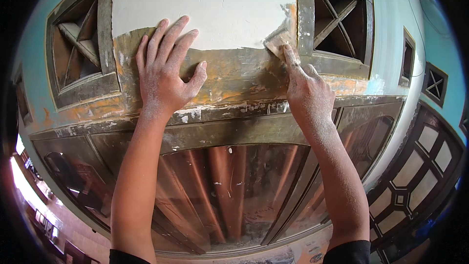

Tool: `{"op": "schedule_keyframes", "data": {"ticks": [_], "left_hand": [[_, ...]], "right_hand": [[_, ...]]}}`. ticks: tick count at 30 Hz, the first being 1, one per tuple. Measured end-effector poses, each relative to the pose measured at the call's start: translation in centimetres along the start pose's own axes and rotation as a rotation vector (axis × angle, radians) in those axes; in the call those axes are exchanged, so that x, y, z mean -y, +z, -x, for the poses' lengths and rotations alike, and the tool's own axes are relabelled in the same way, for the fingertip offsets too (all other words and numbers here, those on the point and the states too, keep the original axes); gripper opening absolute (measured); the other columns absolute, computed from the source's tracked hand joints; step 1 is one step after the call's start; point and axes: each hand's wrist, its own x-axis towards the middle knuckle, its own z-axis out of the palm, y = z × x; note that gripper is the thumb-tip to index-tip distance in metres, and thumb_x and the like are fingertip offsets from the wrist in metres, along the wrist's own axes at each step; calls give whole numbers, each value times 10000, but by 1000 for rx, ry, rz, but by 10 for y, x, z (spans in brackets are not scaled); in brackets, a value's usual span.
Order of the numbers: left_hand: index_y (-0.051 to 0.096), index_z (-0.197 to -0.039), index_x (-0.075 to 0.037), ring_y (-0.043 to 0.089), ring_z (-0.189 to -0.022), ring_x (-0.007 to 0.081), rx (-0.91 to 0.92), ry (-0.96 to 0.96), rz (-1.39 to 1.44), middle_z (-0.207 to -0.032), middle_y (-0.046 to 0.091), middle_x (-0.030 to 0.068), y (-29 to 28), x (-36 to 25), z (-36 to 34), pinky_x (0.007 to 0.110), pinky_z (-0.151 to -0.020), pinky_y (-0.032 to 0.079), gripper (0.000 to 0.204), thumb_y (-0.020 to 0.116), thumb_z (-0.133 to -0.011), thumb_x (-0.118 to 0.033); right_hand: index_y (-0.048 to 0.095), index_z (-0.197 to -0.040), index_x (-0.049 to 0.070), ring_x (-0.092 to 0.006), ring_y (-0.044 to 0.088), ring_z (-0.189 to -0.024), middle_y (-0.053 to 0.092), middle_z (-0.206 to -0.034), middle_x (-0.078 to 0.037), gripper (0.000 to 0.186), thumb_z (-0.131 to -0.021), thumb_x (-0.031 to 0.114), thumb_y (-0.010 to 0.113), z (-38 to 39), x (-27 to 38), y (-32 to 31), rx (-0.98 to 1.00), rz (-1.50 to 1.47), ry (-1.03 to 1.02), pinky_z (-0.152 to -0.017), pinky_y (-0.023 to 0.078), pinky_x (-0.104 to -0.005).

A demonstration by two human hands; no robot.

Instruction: The person scrapes and smooths plaster on a wall using a putty knife.

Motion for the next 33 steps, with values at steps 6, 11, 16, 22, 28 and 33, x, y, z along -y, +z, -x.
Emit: {"op": "schedule_keyframes", "data": {"ticks": [6,11,16,22,28,33], "left_hand": [[665,-1367,-208,388,-1534,291,-5,2,1,-1610,497,-5,1,-1,-1,594,-1259,249,520,718,-875,-366],[672,-1342,-203,395,-1524,299,-10,1,-2,-1599,498,-1,0,0,0,607,-1257,255,506,722,-864,-360],[673,-1340,-201,391,-1527,298,-5,-4,6,-1601,496,0,0,-2,0,610,-1255,257,506,724,-862,-360],[680,-1331,-193,397,-1525,300,-12,3,3,-1604,496,0,0,0,0,607,-1252,258,502,726,-862,-366],[682,-1333,-200,407,-1520,301,-1,-2,-2,-1599,508,-1,-1,-4,-1,601,-1249,262,495,719,-867,-361],[684,-1340,-200,414,-1518,300,-3,9,-30,-1596,518,7,-2,-2,-2,594,-1238,268,504,712,-865,-366]], "right_hand": [[515,-1577,309,-424,707,-881,711,-995,-172,560,-1039,167,577,-2,0,-1,4,21,-2,-748,553,-522],[529,-1568,286,-419,709,-889,720,-1013,-171,540,-1045,162,572,3,-2,1,-3,-28,-21,-756,553,-518],[550,-1551,271,-418,711,-888,722,-1026,-174,526,-1038,161,574,4,0,1,-4,-18,-11,-768,553,-532],[614,-1492,262,-420,714,-889,725,-1056,-166,465,-1039,168,576,3,0,-1,55,19,29,-758,555,-539],[697,-1368,229,-423,715,-874,714,-1037,-175,365,-1028,160,582,13,-4,-5,64,-3,41,-744,558,-538],[648,-1443,263,-417,711,-830,712,-978,-169,438,-1019,173,585,9,-5,-3,-12,5,-31,-717,564,-534]]}}
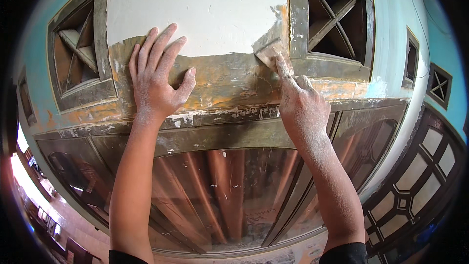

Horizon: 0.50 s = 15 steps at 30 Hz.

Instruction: The person scrapes and smooths plaster on a wall using a putty knife.

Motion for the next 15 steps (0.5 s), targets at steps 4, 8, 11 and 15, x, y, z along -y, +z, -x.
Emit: {"op": "schedule_keyframes", "data": {"ticks": [4,8,11,15], "left_hand": [[686,-1341,-193,414,-1519,303,12,-1,1,-1599,519,10,-2,0,-1,595,-1239,262,516,717,-855,-364],[686,-1342,-190,412,-1522,308,26,-5,-4,-1602,519,12,-4,0,-1,593,-1241,257,523,725,-847,-357],[685,-1343,-190,415,-1520,310,27,-7,15,-1601,520,14,-3,-4,-3,595,-1240,256,527,732,-844,-353],[654,-1403,-175,394,-1538,328,78,-11,-22,-1619,511,33,-7,-2,-1,576,-1251,245,562,728,-868,-327]], "right_hand": [[613,-1485,270,-400,716,-792,720,-959,-156,476,-1018,181,596,-2,6,-5,75,32,14,-691,562,-533],[534,-1558,300,-380,720,-746,730,-918,-137,565,-1012,182,622,4,3,-6,92,-61,-43,-653,562,-513],[532,-1562,293,-372,715,-703,733,-855,-129,571,-1012,180,634,-1,-3,3,38,-64,-89,-631,562,-491],[564,-1541,281,-369,722,-713,737,-843,-131,542,-1013,179,640,4,-10,5,46,-151,-127,-634,563,-485]]}}
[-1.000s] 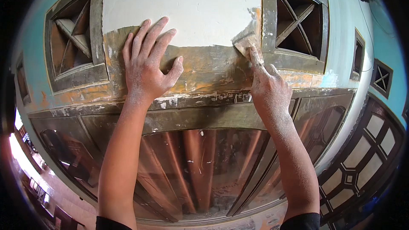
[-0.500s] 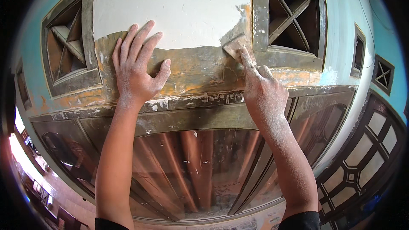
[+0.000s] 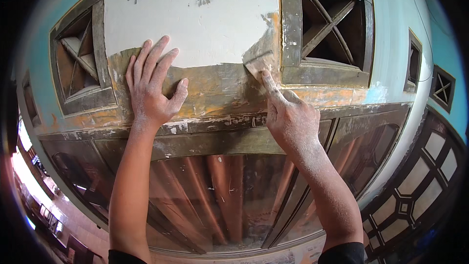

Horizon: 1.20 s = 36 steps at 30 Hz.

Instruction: The person scrapes and smooths plaster on a wall using a putty knife.

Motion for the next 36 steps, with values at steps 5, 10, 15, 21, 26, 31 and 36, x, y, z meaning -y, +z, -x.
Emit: {"op": "schedule_keyframes", "data": {"ticks": [5,10,15,21,26,31,36], "left_hand": [[671,-1365,-195,401,-1530,311,-29,8,13,-1608,515,15,2,2,0,594,-1240,254,541,735,-853,-357],[668,-1372,-202,401,-1531,309,-17,5,2,-1607,516,16,2,-1,-1,591,-1238,255,542,733,-858,-362],[644,-1410,-172,398,-1535,345,-6,21,-21,-1618,513,47,0,-2,-3,591,-1245,246,570,724,-865,-320],[670,-1366,-199,415,-1524,322,-39,16,-27,-1609,518,13,2,2,-2,590,-1238,259,552,731,-836,-341],[673,-1358,-196,421,-1519,323,-39,-19,-22,-1606,522,7,6,-7,-2,584,-1237,264,549,733,-827,-324],[673,-1357,-196,423,-1517,320,-49,-9,-10,-1599,528,9,3,-2,0,579,-1238,273,536,729,-837,-311],[671,-1360,-195,423,-1519,316,-60,-12,-10,-1597,531,10,3,0,2,576,-1240,275,531,727,-847,-319]], "right_hand": [[568,-1538,257,-380,723,-726,742,-851,-145,540,-1010,169,641,-9,1,-4,7,-51,-9,-636,558,-493],[565,-1542,244,-386,722,-728,738,-851,-167,543,-1011,157,640,-8,-6,0,40,-60,-11,-629,551,-501],[520,-1571,233,-390,717,-689,712,-778,-168,553,-1024,201,601,-8,-9,-2,57,-64,-33,-611,575,-509],[470,-1602,239,-389,721,-720,709,-882,-172,577,-1035,208,571,-12,-5,-2,63,-70,-30,-643,585,-520],[536,-1560,240,-380,700,-652,708,-751,-148,546,-1022,203,620,-17,-7,-3,48,59,-41,-611,563,-513],[523,-1568,243,-380,699,-637,705,-722,-155,561,-1017,200,625,-15,-7,-7,48,34,-62,-608,560,-515],[564,-1540,246,-356,711,-680,719,-766,-139,538,-1011,182,633,-7,-7,-14,73,12,-31,-617,559,-485]]}}
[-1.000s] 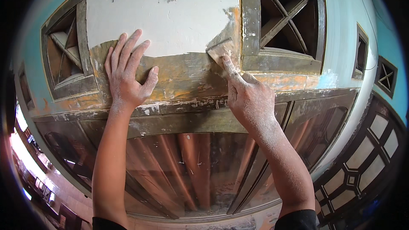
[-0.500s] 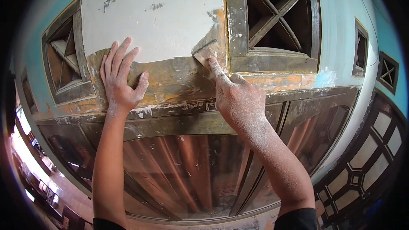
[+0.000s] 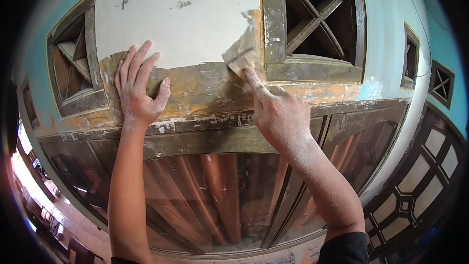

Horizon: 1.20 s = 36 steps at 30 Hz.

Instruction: The person scrapes and smooths plaster on a wall using a putty knife.

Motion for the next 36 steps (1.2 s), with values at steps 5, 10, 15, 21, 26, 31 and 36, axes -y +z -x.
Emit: {"op": "schedule_keyframes", "data": {"ticks": [5,10,15,21,26,31,36], "left_hand": [[658,-1379,-169,404,-1531,349,15,8,18,-1609,524,35,-1,0,-1,597,-1237,263,530,715,-870,-304],[677,-1355,-194,422,-1519,314,7,-4,22,-1597,531,10,-1,-1,1,577,-1238,272,516,724,-859,-328],[680,-1349,-188,422,-1516,319,14,-4,24,-1596,528,14,0,1,2,592,-1231,278,508,721,-864,-333],[682,-1343,-194,421,-1515,317,9,-4,35,-1595,527,14,0,2,1,591,-1228,278,499,724,-866,-336],[691,-1331,-196,414,-1515,309,63,49,65,-1596,524,13,-13,14,-4,577,-1236,264,495,732,-854,-324],[693,-1346,-196,409,-1514,328,24,30,48,-1600,515,37,-13,26,-1,579,-1237,262,515,729,-846,-316],[685,-1364,-197,403,-1519,330,18,18,50,-1599,514,35,-10,26,1,579,-1231,272,525,721,-854,-315]], "right_hand": [[567,-1538,228,-353,697,-668,714,-772,-132,549,-998,176,653,0,2,7,-73,-35,-38,-613,548,-481],[596,-1504,207,-361,720,-716,736,-818,-143,505,-1003,169,645,2,10,6,-53,-28,0,-638,561,-482],[721,-1341,168,-381,718,-712,730,-803,-171,361,-984,169,664,4,16,7,-77,-28,30,-648,561,-488],[702,-1378,176,-384,710,-696,714,-776,-171,396,-984,153,668,0,21,5,-101,-11,19,-637,550,-481],[580,-1522,246,-387,711,-702,724,-800,-160,530,-1001,176,645,-1,20,5,-51,-16,67,-650,562,-494],[585,-1527,251,-381,711,-690,718,-777,-175,533,-1007,157,655,1,20,5,-60,19,69,-649,554,-476],[624,-1487,227,-386,721,-710,723,-792,-189,492,-1001,161,659,5,19,3,-104,-33,46,-653,553,-482]]}}
